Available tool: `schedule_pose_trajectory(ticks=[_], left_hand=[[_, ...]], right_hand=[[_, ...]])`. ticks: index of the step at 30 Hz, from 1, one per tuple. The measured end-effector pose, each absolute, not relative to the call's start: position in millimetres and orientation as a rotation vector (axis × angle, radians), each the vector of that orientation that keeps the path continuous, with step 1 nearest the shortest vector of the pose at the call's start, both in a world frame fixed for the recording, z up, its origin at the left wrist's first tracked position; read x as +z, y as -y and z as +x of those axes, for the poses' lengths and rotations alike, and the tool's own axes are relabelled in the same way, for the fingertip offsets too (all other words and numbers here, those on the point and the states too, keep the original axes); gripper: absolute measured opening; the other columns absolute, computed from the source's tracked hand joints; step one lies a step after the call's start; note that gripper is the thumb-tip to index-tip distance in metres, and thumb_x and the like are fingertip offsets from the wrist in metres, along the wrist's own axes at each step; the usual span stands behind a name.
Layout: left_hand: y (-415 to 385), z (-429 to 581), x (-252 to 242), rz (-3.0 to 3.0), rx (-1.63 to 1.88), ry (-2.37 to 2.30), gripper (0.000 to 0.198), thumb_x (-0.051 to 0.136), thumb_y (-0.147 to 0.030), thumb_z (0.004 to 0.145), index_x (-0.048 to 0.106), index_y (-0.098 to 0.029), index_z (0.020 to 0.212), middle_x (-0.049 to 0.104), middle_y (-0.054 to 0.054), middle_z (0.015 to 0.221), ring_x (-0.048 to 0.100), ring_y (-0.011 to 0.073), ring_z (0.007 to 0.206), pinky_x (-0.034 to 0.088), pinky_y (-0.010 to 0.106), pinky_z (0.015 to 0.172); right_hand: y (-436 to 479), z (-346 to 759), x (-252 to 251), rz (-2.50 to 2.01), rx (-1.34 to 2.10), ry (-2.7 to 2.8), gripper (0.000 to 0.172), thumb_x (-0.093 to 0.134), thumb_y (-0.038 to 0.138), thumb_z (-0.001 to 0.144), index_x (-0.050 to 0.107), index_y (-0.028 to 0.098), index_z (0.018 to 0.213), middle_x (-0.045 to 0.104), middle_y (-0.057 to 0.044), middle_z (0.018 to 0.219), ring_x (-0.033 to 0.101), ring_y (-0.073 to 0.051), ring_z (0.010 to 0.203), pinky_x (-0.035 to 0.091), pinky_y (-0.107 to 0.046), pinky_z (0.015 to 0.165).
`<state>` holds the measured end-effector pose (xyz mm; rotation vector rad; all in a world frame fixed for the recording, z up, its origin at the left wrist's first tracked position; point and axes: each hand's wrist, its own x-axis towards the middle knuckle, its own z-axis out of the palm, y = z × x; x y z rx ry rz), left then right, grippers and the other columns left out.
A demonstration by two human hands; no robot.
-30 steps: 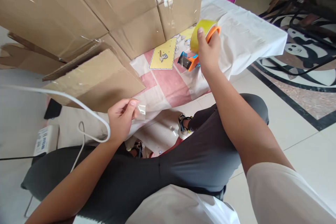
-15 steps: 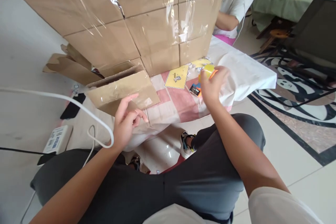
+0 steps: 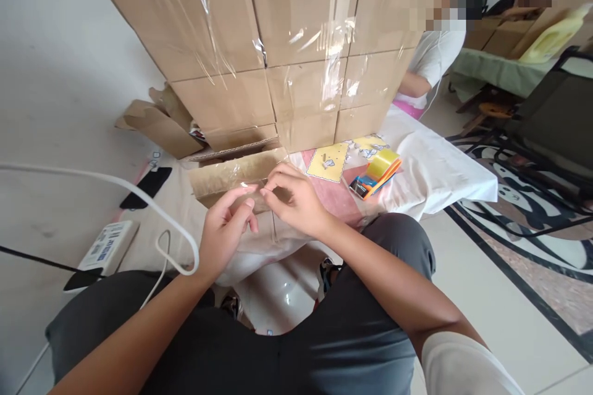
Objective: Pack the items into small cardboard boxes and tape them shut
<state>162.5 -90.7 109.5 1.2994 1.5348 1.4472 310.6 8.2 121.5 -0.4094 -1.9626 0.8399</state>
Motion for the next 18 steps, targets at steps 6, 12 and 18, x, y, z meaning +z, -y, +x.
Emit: schedule_pose_trajectory(ticks=[6, 12, 18], left_hand=[[87.2, 154.5, 111.8, 1.263, 1.585, -1.638, 0.028, 0.063, -0.042, 0.091, 0.072, -0.018, 0.103, 0.06, -0.002, 0.062, 0.047, 0.0104, 0.052, 0.036, 0.023, 0.05], [79.6, 141.8, 111.9, 1.618, 1.675, -1.857, 0.025, 0.055, -0.033, 0.094, 0.073, -0.021, 0.107, 0.069, 0.001, 0.07, 0.057, 0.0134, 0.058, 0.043, 0.027, 0.061], [63.3, 77.7, 128.8, 1.65, 1.789, -2.25, 0.05, 0.057, -0.025, 0.09, 0.053, -0.021, 0.14, 0.074, 0.006, 0.102, 0.066, 0.0227, 0.096, 0.05, 0.035, 0.087]], right_hand=[[1.1, 299.1, 116.5, -0.419, 0.774, 1.954, 0.013, 0.065, 0.029, 0.092, 0.066, 0.025, 0.081, 0.062, -0.004, 0.086, 0.06, -0.021, 0.084, 0.048, -0.041, 0.082], [7.7, 285.6, 109.5, -0.494, 0.938, 1.816, 0.017, 0.068, 0.033, 0.091, 0.068, 0.024, 0.078, 0.063, -0.002, 0.085, 0.06, -0.018, 0.082, 0.048, -0.034, 0.079], [3.2, 286.5, 120.5, -0.609, 1.061, 1.832, 0.029, 0.072, 0.044, 0.088, 0.065, 0.022, 0.069, 0.059, -0.002, 0.079, 0.056, -0.017, 0.076, 0.044, -0.032, 0.073]])
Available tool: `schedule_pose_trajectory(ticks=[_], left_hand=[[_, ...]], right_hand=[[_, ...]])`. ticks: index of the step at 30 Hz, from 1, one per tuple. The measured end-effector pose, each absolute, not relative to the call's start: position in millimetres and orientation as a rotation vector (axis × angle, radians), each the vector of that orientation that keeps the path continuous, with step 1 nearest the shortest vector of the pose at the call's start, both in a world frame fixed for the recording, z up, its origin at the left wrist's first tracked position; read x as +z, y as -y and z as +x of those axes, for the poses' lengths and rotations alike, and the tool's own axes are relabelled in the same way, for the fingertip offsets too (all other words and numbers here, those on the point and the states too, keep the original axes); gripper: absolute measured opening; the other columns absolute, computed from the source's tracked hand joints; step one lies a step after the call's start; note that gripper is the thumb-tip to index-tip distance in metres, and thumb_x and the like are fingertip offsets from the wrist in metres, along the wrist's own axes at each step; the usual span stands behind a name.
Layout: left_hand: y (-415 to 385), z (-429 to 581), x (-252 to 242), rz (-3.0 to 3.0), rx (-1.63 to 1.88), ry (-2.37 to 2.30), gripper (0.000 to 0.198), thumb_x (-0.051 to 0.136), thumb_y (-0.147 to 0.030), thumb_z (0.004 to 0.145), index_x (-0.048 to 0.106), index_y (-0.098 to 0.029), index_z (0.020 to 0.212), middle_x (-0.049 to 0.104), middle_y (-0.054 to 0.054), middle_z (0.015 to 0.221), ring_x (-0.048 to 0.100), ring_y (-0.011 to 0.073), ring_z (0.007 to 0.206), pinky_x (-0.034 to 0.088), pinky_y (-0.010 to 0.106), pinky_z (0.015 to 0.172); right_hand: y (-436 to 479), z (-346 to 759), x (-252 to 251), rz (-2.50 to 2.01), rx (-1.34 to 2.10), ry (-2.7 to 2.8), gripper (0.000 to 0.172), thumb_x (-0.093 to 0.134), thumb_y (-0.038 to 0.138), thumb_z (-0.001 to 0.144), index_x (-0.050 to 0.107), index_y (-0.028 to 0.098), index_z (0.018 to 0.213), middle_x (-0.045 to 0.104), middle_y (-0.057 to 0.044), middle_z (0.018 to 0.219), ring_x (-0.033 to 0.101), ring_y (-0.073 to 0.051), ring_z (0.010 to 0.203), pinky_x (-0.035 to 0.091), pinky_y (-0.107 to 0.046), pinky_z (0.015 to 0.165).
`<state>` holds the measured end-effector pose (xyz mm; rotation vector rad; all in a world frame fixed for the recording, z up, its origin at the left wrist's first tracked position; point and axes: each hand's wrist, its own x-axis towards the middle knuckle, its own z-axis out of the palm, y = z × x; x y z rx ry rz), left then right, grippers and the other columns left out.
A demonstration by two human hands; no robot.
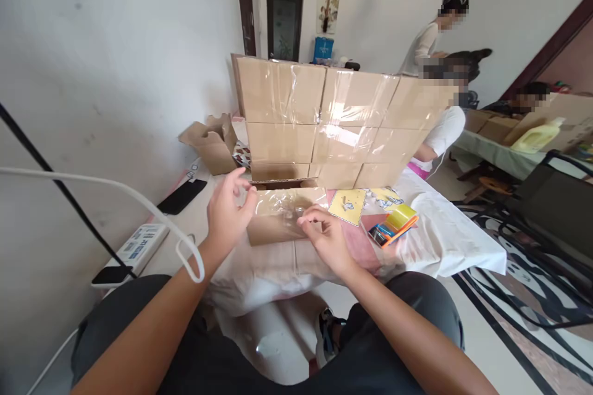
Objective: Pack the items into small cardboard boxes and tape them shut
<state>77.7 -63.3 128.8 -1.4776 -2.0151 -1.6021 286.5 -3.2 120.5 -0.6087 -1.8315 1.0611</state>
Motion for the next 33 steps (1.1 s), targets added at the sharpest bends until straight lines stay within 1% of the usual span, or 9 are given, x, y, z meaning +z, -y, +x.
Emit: schedule_pose_trajectory(ticks=[2, 5, 8, 11, 15, 20, 23, 26, 33], left_hand=[[57.5, 55.6, 129.6, -1.595, -1.445, 2.023, 0.069, 0.06, -0.024, 0.088, 0.037, -0.021, 0.154, 0.066, 0.011, 0.135, 0.055, 0.0289, 0.126, 0.043, 0.043, 0.105], [53.6, 38.3, 125.1, -1.82, -1.218, 2.295, 0.087, 0.055, -0.024, 0.091, 0.007, -0.022, 0.164, 0.06, 0.013, 0.145, 0.047, 0.0329, 0.137, 0.036, 0.052, 0.11], [57.1, 36.7, 123.8, -1.978, -1.015, 2.477, 0.082, 0.051, -0.035, 0.096, 0.007, -0.021, 0.164, 0.06, 0.016, 0.145, 0.04, 0.0362, 0.145, 0.03, 0.058, 0.112], [63.2, 37.9, 127.0, -2.086, -0.95, 2.524, 0.102, 0.061, -0.054, 0.088, 0.003, -0.019, 0.164, 0.045, 0.021, 0.157, 0.021, 0.0415, 0.154, 0.023, 0.062, 0.115], [63.4, 32.9, 124.1, -2.122, -1.18, 2.504, 0.125, 0.076, -0.059, 0.075, -0.002, -0.019, 0.164, 0.035, 0.022, 0.162, 0.015, 0.044, 0.155, 0.017, 0.064, 0.118], [51.4, 22.9, 108.4, -2.157, -1.873, 2.385, 0.142, 0.089, -0.049, 0.065, -0.013, -0.025, 0.162, 0.03, 0.019, 0.165, 0.036, 0.038, 0.149, 0.028, 0.052, 0.12], [43.4, 18.1, 101.7, -2.086, -2.191, 2.355, 0.137, 0.089, -0.035, 0.067, -0.009, -0.029, 0.163, 0.028, 0.017, 0.165, 0.043, 0.0339, 0.146, 0.033, 0.045, 0.118], [35.0, 15.0, 97.7, -1.849, -2.592, 2.315, 0.116, 0.078, -0.015, 0.075, 0.005, -0.03, 0.164, 0.04, 0.016, 0.159, 0.052, 0.0292, 0.139, 0.034, 0.044, 0.117], [20.8, 18.7, 92.9, -1.323, -2.902, 2.204, 0.086, 0.056, -0.006, 0.089, 0.013, -0.016, 0.163, 0.055, 0.017, 0.149, 0.061, 0.0227, 0.129, 0.045, 0.036, 0.108]], right_hand=[[-2.7, 284.4, 132.4, -0.611, 1.096, 1.857, 0.03, 0.071, 0.047, 0.088, 0.066, 0.022, 0.072, 0.059, -0.002, 0.079, 0.054, -0.017, 0.077, 0.042, -0.032, 0.073], [-12.6, 270.2, 152.3, -0.637, 1.206, 1.902, 0.038, 0.071, 0.051, 0.086, 0.062, 0.02, 0.067, 0.054, 0.0, 0.07, 0.049, -0.015, 0.07, 0.038, -0.031, 0.069], [-24.1, 244.1, 163.8, -0.687, 1.52, 1.906, 0.039, 0.075, 0.052, 0.082, 0.06, 0.02, 0.066, 0.043, 0.004, 0.056, 0.039, -0.012, 0.056, 0.031, -0.03, 0.061], [-36.5, 213.4, 164.4, -0.729, 1.661, 1.897, 0.035, 0.079, 0.05, 0.075, 0.062, 0.02, 0.07, 0.04, 0.006, 0.054, 0.033, -0.01, 0.053, 0.027, -0.029, 0.058], [-47.7, 179.2, 162.6, -0.744, 1.406, 1.94, 0.037, 0.079, 0.054, 0.069, 0.065, 0.02, 0.066, 0.047, 0.003, 0.061, 0.037, -0.011, 0.061, 0.029, -0.029, 0.062], [-58.6, 162.6, 161.7, -0.663, 1.422, 1.915, 0.035, 0.08, 0.053, 0.065, 0.069, 0.02, 0.069, 0.055, 0.001, 0.068, 0.043, -0.013, 0.067, 0.034, -0.03, 0.069], [-67.4, 161.6, 157.3, -0.745, 1.41, 1.913, 0.035, 0.082, 0.051, 0.063, 0.064, 0.02, 0.062, 0.047, 0.003, 0.06, 0.038, -0.012, 0.061, 0.03, -0.03, 0.064], [-72.6, 160.9, 154.0, -0.718, 1.381, 1.863, 0.038, 0.077, 0.052, 0.068, 0.056, 0.022, 0.057, 0.042, 0.004, 0.057, 0.036, -0.013, 0.06, 0.03, -0.03, 0.064], [-69.0, 155.4, 150.9, -0.722, 1.33, 1.864, 0.03, 0.076, 0.049, 0.066, 0.065, 0.021, 0.062, 0.056, 0.001, 0.063, 0.045, -0.014, 0.064, 0.036, -0.03, 0.068]])
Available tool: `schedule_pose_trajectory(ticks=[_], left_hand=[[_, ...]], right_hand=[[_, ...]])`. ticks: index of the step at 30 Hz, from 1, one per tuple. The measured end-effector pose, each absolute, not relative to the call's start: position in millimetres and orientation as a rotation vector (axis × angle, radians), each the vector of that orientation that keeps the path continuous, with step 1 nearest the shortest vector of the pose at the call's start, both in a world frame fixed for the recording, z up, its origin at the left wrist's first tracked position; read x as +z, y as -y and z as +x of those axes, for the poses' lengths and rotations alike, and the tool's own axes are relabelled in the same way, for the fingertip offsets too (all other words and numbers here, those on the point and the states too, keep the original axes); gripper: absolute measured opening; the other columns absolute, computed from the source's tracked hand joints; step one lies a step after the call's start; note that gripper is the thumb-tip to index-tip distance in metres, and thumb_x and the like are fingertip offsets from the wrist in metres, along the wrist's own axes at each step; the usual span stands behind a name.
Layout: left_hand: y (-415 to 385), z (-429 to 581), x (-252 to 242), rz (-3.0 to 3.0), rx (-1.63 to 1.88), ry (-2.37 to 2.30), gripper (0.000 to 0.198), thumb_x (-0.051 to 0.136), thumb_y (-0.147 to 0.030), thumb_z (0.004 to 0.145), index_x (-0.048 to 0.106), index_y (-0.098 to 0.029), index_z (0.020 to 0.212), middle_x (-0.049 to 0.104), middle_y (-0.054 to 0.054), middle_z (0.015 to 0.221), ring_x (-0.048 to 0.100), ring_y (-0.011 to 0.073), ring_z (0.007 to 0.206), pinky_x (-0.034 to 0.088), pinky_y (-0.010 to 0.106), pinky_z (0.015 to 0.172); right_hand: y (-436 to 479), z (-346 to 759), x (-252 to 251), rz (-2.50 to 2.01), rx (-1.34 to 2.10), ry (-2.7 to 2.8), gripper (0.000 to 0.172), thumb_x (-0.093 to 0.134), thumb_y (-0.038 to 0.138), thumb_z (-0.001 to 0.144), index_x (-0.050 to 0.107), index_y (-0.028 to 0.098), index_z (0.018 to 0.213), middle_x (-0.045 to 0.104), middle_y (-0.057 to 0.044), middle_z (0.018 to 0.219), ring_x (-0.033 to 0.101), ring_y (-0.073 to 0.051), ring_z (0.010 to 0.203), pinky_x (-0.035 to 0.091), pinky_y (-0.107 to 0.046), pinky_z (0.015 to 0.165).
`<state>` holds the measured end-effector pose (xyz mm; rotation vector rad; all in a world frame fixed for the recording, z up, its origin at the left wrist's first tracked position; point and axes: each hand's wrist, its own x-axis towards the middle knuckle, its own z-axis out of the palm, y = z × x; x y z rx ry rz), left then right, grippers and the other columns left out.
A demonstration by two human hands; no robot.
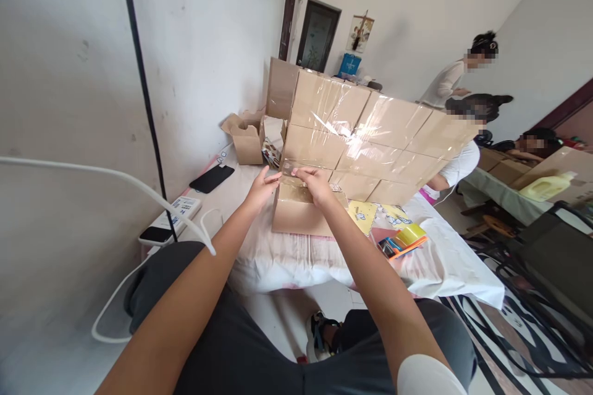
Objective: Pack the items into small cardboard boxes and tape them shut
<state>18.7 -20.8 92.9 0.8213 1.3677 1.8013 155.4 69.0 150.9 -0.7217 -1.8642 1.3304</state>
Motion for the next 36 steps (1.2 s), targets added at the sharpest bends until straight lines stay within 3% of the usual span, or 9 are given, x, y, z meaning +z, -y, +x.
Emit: schedule_pose_trajectory(ticks=[8, 15, 20, 25, 28, 30, 33, 35, 36], left_hand=[[22.6, 19.3, 95.0, 0.756, 1.833, -1.399, 0.065, 0.056, -0.01, 0.088, 0.041, -0.015, 0.151, 0.061, 0.015, 0.144, 0.061, 0.0244, 0.129, 0.046, 0.039, 0.107], [18.6, 20.4, 88.3, 0.784, 1.901, -1.487, 0.029, 0.065, -0.028, 0.084, 0.068, -0.018, 0.112, 0.069, 0.012, 0.131, 0.061, 0.0257, 0.126, 0.044, 0.039, 0.11], [15.2, 24.2, 79.5, 0.826, 1.859, -1.541, 0.022, 0.069, -0.019, 0.077, 0.067, -0.016, 0.099, 0.073, 0.012, 0.113, 0.068, 0.0237, 0.108, 0.05, 0.037, 0.1], [15.2, 25.3, 77.4, 0.887, 1.825, -1.569, 0.026, 0.066, -0.015, 0.082, 0.066, -0.016, 0.107, 0.072, 0.011, 0.113, 0.068, 0.0209, 0.103, 0.051, 0.035, 0.096], [13.1, 23.2, 74.8, 0.893, 1.805, -1.616, 0.029, 0.067, -0.021, 0.085, 0.065, -0.016, 0.113, 0.071, 0.012, 0.111, 0.067, 0.0223, 0.104, 0.052, 0.036, 0.095], [12.0, 22.0, 72.7, 0.911, 1.789, -1.647, 0.031, 0.067, -0.024, 0.086, 0.065, -0.016, 0.116, 0.071, 0.012, 0.11, 0.068, 0.0227, 0.103, 0.052, 0.035, 0.094], [14.0, 21.6, 72.2, 0.974, 1.755, -1.69, 0.035, 0.065, -0.025, 0.087, 0.066, -0.017, 0.121, 0.072, 0.011, 0.107, 0.069, 0.0229, 0.1, 0.054, 0.036, 0.091], [18.0, 22.1, 75.0, 1.055, 1.728, -1.719, 0.038, 0.062, -0.022, 0.088, 0.066, -0.018, 0.125, 0.072, 0.011, 0.111, 0.068, 0.0231, 0.101, 0.054, 0.038, 0.094], [20.5, 22.2, 77.4, 1.106, 1.72, -1.733, 0.038, 0.06, -0.02, 0.088, 0.067, -0.02, 0.125, 0.071, 0.011, 0.117, 0.067, 0.0233, 0.106, 0.052, 0.039, 0.099]], right_hand=[[-65.9, 150.9, 140.2, -0.721, 1.252, 2.016, 0.018, 0.068, 0.038, 0.07, 0.072, 0.021, 0.064, 0.073, -0.003, 0.089, 0.062, -0.02, 0.09, 0.044, -0.032, 0.087], [-64.3, 148.1, 132.0, -0.769, 1.112, 2.118, 0.026, 0.067, 0.042, 0.074, 0.065, 0.022, 0.057, 0.064, -0.003, 0.071, 0.057, -0.019, 0.078, 0.043, -0.031, 0.073], [-70.1, 142.8, 126.8, -0.831, 0.978, 2.174, 0.024, 0.068, 0.039, 0.073, 0.064, 0.021, 0.057, 0.062, -0.004, 0.075, 0.057, -0.021, 0.083, 0.044, -0.034, 0.079], [-57.9, 137.0, 125.5, -1.01, 0.654, 2.165, 0.019, 0.073, 0.035, 0.073, 0.068, 0.02, 0.064, 0.06, -0.012, 0.107, 0.043, -0.033, 0.12, 0.031, -0.047, 0.106], [-41.4, 132.6, 127.1, -1.186, 0.324, 2.204, 0.024, 0.066, 0.04, 0.085, 0.071, 0.018, 0.076, 0.049, -0.017, 0.133, 0.037, -0.038, 0.126, 0.03, -0.051, 0.104], [-33.8, 129.5, 130.7, -1.261, 0.185, 2.243, 0.024, 0.062, 0.039, 0.089, 0.07, 0.017, 0.09, 0.045, -0.019, 0.137, 0.038, -0.04, 0.126, 0.03, -0.052, 0.102], [-39.0, 131.2, 139.4, -1.358, 0.062, 2.226, 0.053, 0.073, 0.043, 0.08, 0.058, 0.014, 0.122, 0.044, -0.021, 0.137, 0.037, -0.04, 0.126, 0.029, -0.053, 0.103], [-56.7, 143.6, 145.4, -1.434, 0.046, 2.202, 0.073, 0.079, 0.046, 0.073, 0.049, 0.012, 0.131, 0.042, -0.023, 0.138, 0.038, -0.041, 0.125, 0.029, -0.054, 0.103], [-69.2, 154.9, 147.5, -1.471, 0.059, 2.185, 0.074, 0.079, 0.046, 0.072, 0.049, 0.011, 0.13, 0.042, -0.024, 0.138, 0.038, -0.041, 0.125, 0.029, -0.054, 0.103]])
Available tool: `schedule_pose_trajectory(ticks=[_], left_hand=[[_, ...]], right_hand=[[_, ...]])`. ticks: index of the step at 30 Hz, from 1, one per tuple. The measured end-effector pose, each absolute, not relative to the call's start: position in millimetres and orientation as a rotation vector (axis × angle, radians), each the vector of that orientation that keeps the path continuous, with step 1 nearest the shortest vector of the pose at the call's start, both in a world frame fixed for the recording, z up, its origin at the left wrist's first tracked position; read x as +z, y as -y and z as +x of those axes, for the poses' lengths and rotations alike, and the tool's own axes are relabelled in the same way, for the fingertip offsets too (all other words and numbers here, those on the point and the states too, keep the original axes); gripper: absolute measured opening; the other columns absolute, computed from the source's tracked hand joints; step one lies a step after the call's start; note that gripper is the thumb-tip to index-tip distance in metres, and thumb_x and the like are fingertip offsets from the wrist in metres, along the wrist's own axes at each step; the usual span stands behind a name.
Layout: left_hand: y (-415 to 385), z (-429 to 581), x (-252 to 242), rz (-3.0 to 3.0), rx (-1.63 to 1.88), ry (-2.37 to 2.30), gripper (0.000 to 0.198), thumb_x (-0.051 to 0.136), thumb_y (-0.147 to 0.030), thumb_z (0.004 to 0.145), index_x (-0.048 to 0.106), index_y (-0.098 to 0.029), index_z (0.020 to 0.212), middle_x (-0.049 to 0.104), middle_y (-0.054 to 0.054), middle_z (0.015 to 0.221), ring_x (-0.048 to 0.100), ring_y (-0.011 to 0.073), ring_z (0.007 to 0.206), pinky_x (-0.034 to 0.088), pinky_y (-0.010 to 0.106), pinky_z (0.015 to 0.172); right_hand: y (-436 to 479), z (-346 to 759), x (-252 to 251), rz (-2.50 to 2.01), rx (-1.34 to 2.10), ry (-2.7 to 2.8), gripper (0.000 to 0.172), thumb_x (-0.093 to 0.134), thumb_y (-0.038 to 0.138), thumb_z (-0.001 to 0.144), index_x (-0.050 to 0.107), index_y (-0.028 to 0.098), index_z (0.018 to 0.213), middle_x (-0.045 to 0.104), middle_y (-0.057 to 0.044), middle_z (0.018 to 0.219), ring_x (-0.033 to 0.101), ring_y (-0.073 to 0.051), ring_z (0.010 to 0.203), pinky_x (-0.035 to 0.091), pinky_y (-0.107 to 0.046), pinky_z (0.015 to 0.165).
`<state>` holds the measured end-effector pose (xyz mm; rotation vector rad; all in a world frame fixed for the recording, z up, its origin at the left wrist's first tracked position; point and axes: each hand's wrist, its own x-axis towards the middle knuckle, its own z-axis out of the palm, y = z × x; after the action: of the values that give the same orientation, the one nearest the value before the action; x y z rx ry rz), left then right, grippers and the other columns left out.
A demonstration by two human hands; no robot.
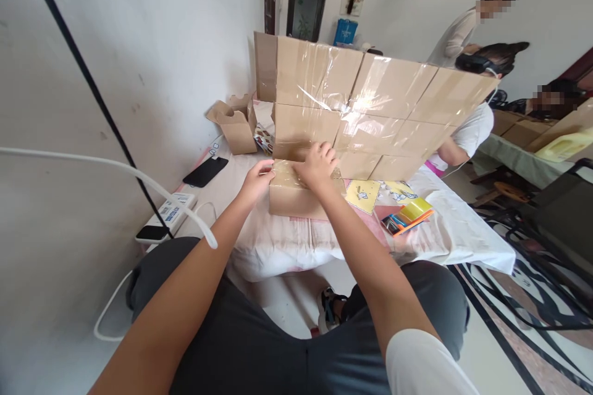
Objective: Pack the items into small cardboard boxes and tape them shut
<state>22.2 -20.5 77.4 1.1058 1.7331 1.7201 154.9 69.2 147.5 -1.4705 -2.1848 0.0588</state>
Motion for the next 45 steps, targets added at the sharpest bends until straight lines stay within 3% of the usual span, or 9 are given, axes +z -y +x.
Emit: schedule_pose_trajectory(ticks=[4, 9, 15, 23, 26, 29, 35, 41, 45], left_hand=[[31.7, 21.5, 89.1, 1.438, 1.613, -1.841, 0.036, 0.054, -0.015, 0.087, 0.076, -0.028, 0.112, 0.06, 0.002, 0.144, 0.05, 0.0261, 0.135, 0.034, 0.043, 0.12], [41.2, 20.7, 97.7, 1.895, 1.154, -2.171, 0.047, 0.043, -0.019, 0.092, 0.071, -0.034, 0.127, 0.062, -0.002, 0.143, 0.058, 0.028, 0.129, 0.04, 0.047, 0.113], [42.0, 29.7, 94.5, 1.841, 1.013, -2.331, 0.049, 0.036, -0.034, 0.099, 0.058, -0.034, 0.143, 0.05, -0.003, 0.155, 0.049, 0.0279, 0.14, 0.036, 0.048, 0.114], [36.6, 43.9, 83.6, 1.901, 1.241, -2.411, 0.04, 0.042, -0.02, 0.091, 0.067, -0.024, 0.122, 0.064, 0.002, 0.141, 0.058, 0.0237, 0.128, 0.04, 0.042, 0.109], [35.9, 44.2, 75.7, 1.911, 1.375, -2.418, 0.038, 0.043, -0.018, 0.09, 0.07, -0.022, 0.117, 0.068, 0.003, 0.137, 0.062, 0.0222, 0.124, 0.042, 0.042, 0.109], [35.2, 43.8, 68.5, 1.948, 1.545, -2.375, 0.035, 0.045, -0.02, 0.092, 0.075, -0.024, 0.109, 0.072, 0.001, 0.129, 0.063, 0.0207, 0.122, 0.044, 0.043, 0.111], [33.0, 50.3, 65.8, 1.805, 1.695, -2.443, 0.03, 0.048, -0.024, 0.093, 0.077, -0.028, 0.101, 0.078, -0.005, 0.113, 0.065, 0.0211, 0.11, 0.05, 0.043, 0.106], [29.2, 53.7, 66.1, 1.726, 1.809, -2.356, 0.029, 0.05, -0.02, 0.091, 0.078, -0.025, 0.099, 0.078, -0.001, 0.113, 0.067, 0.0217, 0.111, 0.051, 0.044, 0.103], [26.2, 47.7, 58.4, 1.793, 1.861, -2.298, 0.029, 0.05, -0.02, 0.09, 0.078, -0.017, 0.099, 0.078, 0.005, 0.112, 0.069, 0.0224, 0.111, 0.048, 0.044, 0.106]], right_hand=[[-125.1, 234.0, 146.4, -1.625, 0.091, 1.955, 0.047, 0.067, 0.039, 0.083, 0.058, 0.014, 0.122, 0.045, -0.024, 0.14, 0.042, -0.039, 0.126, 0.03, -0.053, 0.106], [-165.9, 342.6, 123.4, -1.73, 0.201, 1.942, 0.029, 0.047, 0.018, 0.087, 0.067, 0.011, 0.106, 0.067, -0.02, 0.112, 0.061, -0.027, 0.101, 0.045, -0.038, 0.088], [-195.2, 365.3, 76.0, -1.745, 0.409, 2.145, 0.013, 0.062, 0.013, 0.074, 0.073, 0.016, 0.078, 0.072, -0.011, 0.087, 0.062, -0.021, 0.08, 0.046, -0.034, 0.078], [-208.4, 387.4, 99.1, -1.726, 0.095, 1.942, 0.033, 0.055, 0.012, 0.085, 0.074, 0.017, 0.111, 0.065, -0.015, 0.121, 0.055, -0.031, 0.118, 0.037, -0.051, 0.103], [-215.9, 436.1, 127.9, -1.677, -0.027, 1.752, 0.034, 0.049, 0.017, 0.091, 0.072, 0.016, 0.116, 0.068, -0.014, 0.119, 0.059, -0.029, 0.115, 0.04, -0.05, 0.103], [-236.3, 482.3, 138.9, -1.698, 0.167, 1.662, 0.036, 0.047, 0.015, 0.091, 0.073, 0.011, 0.117, 0.071, -0.017, 0.117, 0.062, -0.024, 0.11, 0.041, -0.042, 0.101], [-265.9, 520.7, 93.5, -1.68, 0.638, 1.817, 0.012, 0.069, 0.014, 0.079, 0.081, 0.014, 0.08, 0.078, -0.012, 0.093, 0.067, -0.018, 0.084, 0.049, -0.033, 0.083], [-271.2, 551.0, 48.2, -1.574, 0.806, 1.856, 0.033, 0.067, 0.036, 0.087, 0.081, 0.009, 0.101, 0.076, -0.017, 0.1, 0.069, -0.021, 0.082, 0.053, -0.035, 0.076], [-292.6, 559.6, 26.0, -1.462, 0.618, 2.013, 0.035, 0.079, 0.04, 0.078, 0.081, 0.015, 0.103, 0.071, -0.017, 0.117, 0.066, -0.028, 0.104, 0.052, -0.043, 0.093]])
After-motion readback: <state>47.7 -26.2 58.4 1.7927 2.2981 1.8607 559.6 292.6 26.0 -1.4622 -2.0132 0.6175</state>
